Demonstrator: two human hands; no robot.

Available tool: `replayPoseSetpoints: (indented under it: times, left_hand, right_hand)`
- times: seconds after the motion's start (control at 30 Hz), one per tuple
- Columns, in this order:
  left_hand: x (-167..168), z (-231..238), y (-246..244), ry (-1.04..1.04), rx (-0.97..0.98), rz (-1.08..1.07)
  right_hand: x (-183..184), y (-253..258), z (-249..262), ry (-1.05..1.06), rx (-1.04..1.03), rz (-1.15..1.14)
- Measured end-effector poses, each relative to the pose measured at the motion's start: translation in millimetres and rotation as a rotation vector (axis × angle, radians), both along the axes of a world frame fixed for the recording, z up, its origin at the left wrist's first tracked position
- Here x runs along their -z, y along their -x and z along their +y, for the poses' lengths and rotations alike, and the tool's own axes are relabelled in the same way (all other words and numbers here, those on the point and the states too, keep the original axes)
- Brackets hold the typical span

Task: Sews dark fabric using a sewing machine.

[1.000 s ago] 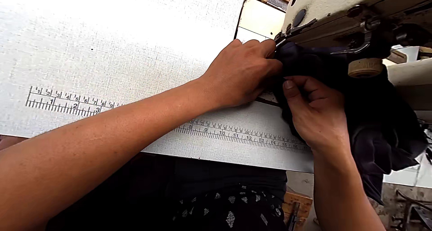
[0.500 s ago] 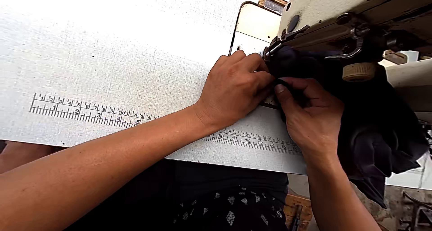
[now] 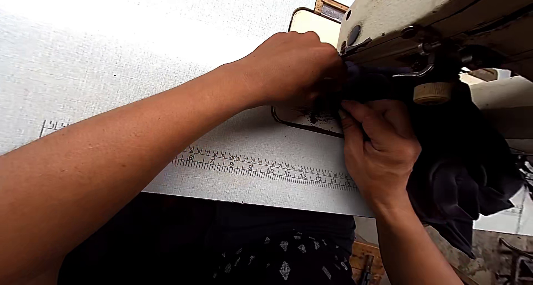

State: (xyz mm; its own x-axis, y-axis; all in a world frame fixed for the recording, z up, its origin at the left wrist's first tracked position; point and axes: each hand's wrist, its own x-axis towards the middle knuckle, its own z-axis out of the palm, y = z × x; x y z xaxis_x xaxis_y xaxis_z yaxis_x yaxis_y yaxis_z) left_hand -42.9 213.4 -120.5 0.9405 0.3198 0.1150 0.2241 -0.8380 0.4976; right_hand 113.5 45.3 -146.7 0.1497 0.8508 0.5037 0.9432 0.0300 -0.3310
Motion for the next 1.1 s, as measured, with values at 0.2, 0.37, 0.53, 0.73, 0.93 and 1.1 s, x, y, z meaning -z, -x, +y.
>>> replayPoseSetpoints:
  times: [0.2,0.37,0.53,0.73,0.93,1.1]
  left_hand:
    - [7,10,0,0.078,0.103,-0.076]
    - [8,14,1,0.124,0.148,-0.081]
    - [8,7,2,0.095,0.168,-0.156]
    - [14,-4,1,-0.008,0.110,-0.216]
    - [41,-39,3,-0.345,-0.184,-0.526]
    - [46,-73,-3,-0.250,-0.463,-0.538]
  right_hand:
    - [2,0,2,0.051,0.010,0.113]
    - [2,-1,4,0.059,0.001,0.166]
    - [1,-1,3,0.075,0.033,0.181]
    - [1,-1,3,0.075,0.011,0.197]
    - [-15,-2,6,0.213,0.006,0.422]
    - [-21,3,11,0.240,0.012,0.580]
